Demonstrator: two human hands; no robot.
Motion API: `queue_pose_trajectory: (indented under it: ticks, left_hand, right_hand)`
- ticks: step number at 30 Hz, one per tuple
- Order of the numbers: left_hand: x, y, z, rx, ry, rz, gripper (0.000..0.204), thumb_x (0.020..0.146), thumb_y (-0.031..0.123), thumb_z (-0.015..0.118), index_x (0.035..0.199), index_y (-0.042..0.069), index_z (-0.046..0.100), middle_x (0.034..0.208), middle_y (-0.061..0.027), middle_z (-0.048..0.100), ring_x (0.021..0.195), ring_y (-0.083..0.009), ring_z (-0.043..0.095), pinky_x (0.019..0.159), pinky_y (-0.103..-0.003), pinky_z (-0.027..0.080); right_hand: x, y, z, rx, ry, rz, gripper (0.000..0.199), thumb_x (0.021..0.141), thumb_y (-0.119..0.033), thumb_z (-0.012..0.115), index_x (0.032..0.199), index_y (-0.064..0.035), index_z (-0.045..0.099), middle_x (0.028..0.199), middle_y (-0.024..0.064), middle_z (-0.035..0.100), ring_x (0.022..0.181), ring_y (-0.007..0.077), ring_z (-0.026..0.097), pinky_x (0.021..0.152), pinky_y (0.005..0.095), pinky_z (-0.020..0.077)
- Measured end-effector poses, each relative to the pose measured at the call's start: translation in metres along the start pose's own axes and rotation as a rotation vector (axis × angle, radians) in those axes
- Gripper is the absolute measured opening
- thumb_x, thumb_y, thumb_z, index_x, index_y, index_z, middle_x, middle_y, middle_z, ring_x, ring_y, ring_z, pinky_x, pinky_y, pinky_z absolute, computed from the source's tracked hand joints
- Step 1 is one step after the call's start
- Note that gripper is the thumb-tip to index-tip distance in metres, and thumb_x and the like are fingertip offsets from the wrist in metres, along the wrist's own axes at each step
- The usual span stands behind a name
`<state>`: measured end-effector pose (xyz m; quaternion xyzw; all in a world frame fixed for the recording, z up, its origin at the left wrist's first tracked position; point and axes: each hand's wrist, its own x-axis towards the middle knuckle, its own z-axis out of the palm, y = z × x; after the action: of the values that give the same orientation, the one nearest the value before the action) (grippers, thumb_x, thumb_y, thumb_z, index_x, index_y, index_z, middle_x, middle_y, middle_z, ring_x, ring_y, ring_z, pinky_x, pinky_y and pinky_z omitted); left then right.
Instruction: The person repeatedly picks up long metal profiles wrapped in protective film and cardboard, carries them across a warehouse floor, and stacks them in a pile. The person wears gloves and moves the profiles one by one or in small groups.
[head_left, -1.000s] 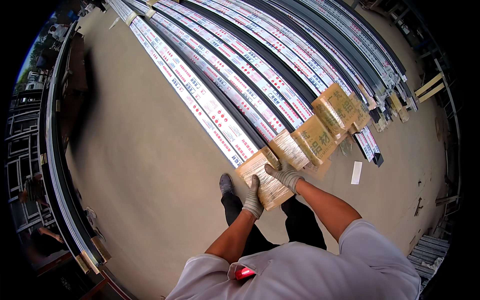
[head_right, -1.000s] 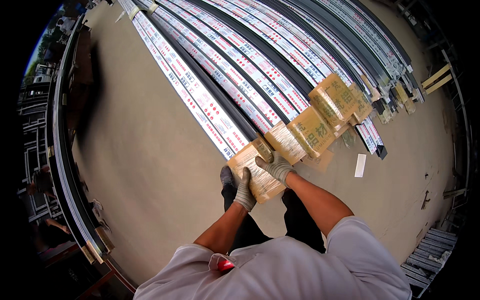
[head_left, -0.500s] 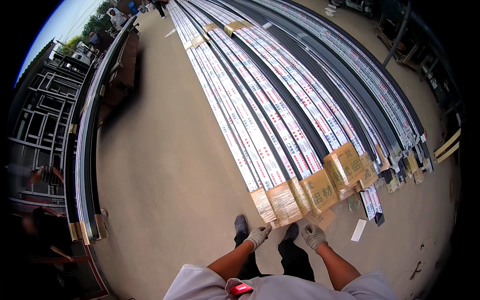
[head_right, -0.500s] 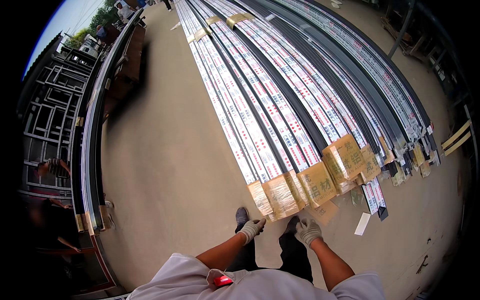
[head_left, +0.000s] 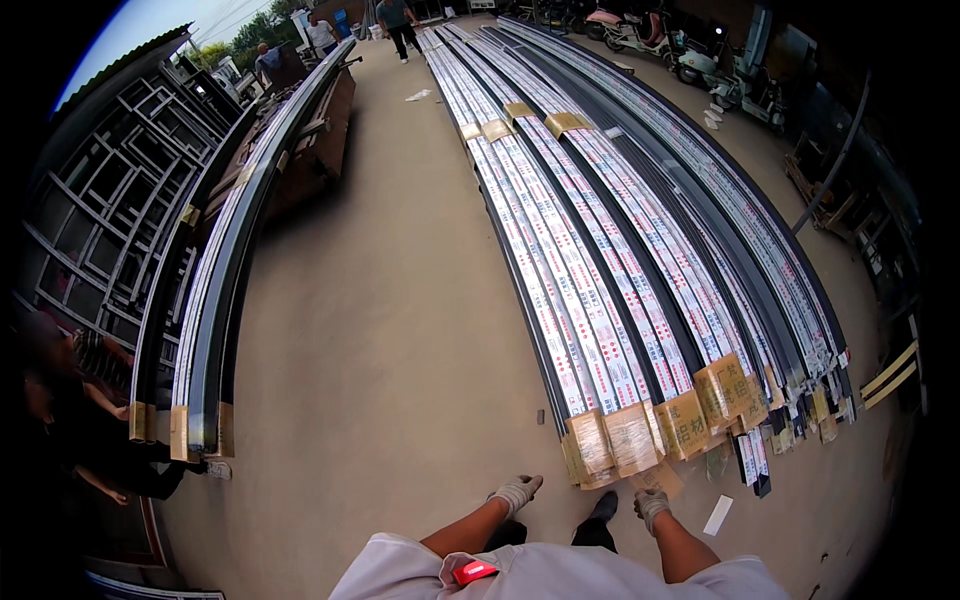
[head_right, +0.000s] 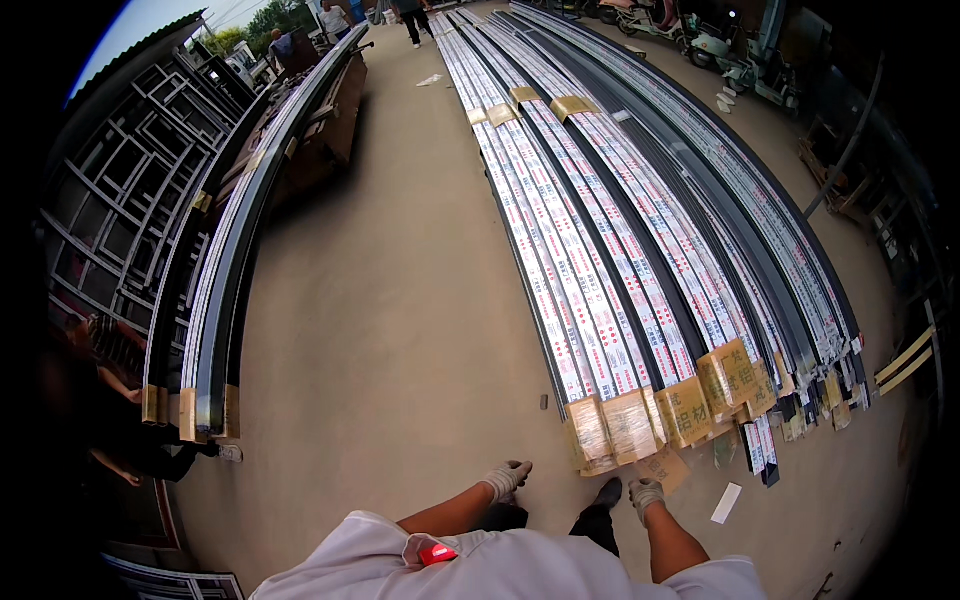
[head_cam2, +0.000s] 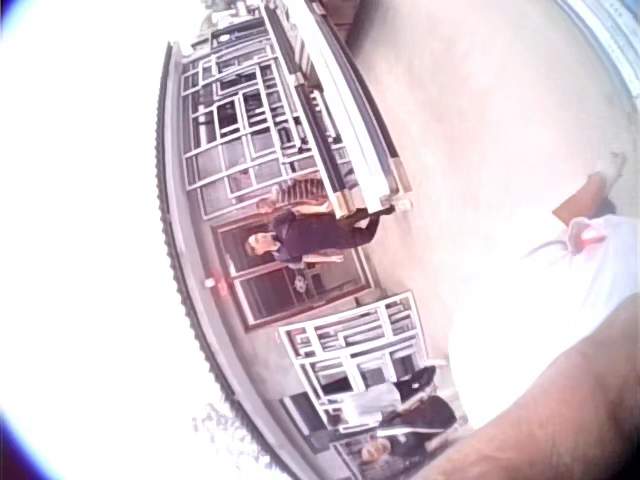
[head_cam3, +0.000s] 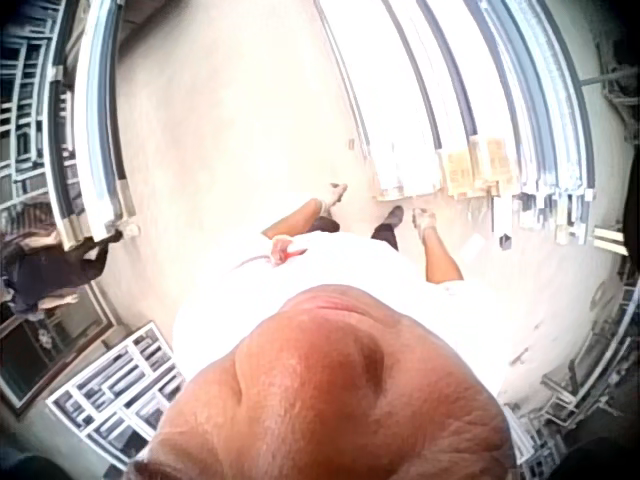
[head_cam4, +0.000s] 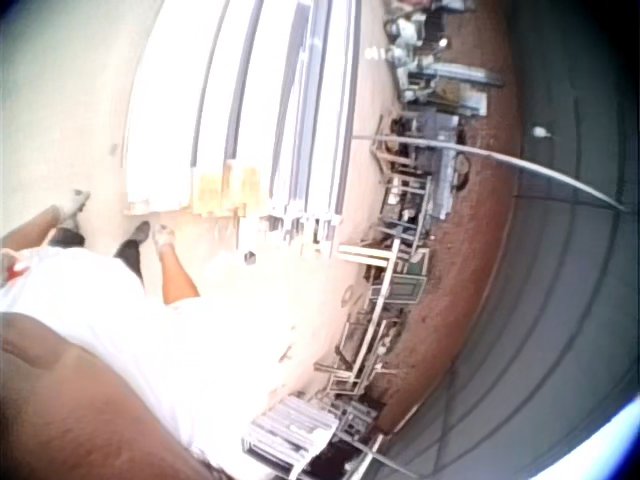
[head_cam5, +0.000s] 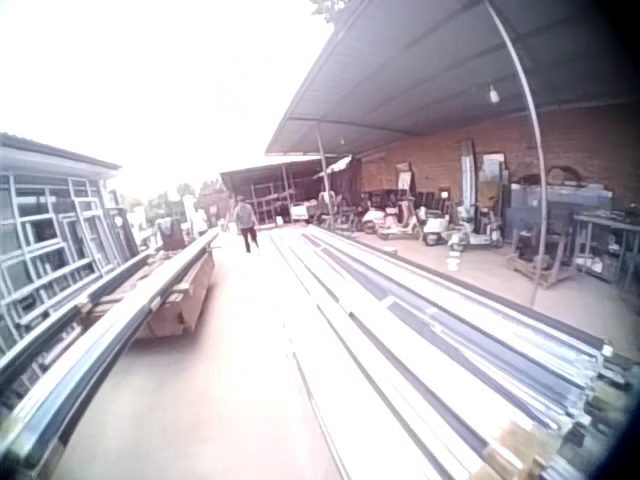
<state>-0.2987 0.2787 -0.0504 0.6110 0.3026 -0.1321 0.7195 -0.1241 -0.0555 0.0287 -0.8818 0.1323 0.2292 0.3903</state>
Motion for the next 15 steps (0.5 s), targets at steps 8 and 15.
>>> queue_pose_trajectory:
  ticks: [8, 15]
  left_hand:
    - [-0.097, -0.055, -0.221, -0.32, 0.341, 0.049, 0.063, 0.093, 0.05, 0.053, 0.128, -0.002, 0.057, 0.101, -0.0116, 0.067, 0.09, -0.0213, 0.065, 0.086, -0.039, 0.05]
    - [-0.168, -0.246, -0.305, -0.791, 0.746, -0.343, 0.046, 0.093, 0.044, 0.052, 0.116, 0.004, 0.059, 0.091, -0.0077, 0.065, 0.077, -0.0195, 0.064, 0.069, -0.038, 0.052]
  right_hand:
    - [-0.091, -0.108, 0.208, -0.311, -0.396, -0.122, 0.023, 0.092, -0.025, 0.062, 0.103, -0.0039, 0.064, 0.074, 0.0041, 0.06, 0.062, 0.0153, 0.057, 0.052, 0.0307, 0.0462]
    - [-0.095, -0.217, 0.338, -0.415, -0.597, -0.411, 0.024, 0.094, -0.027, 0.061, 0.102, -0.0039, 0.063, 0.071, 0.0002, 0.056, 0.057, 0.0104, 0.052, 0.05, 0.0276, 0.0411]
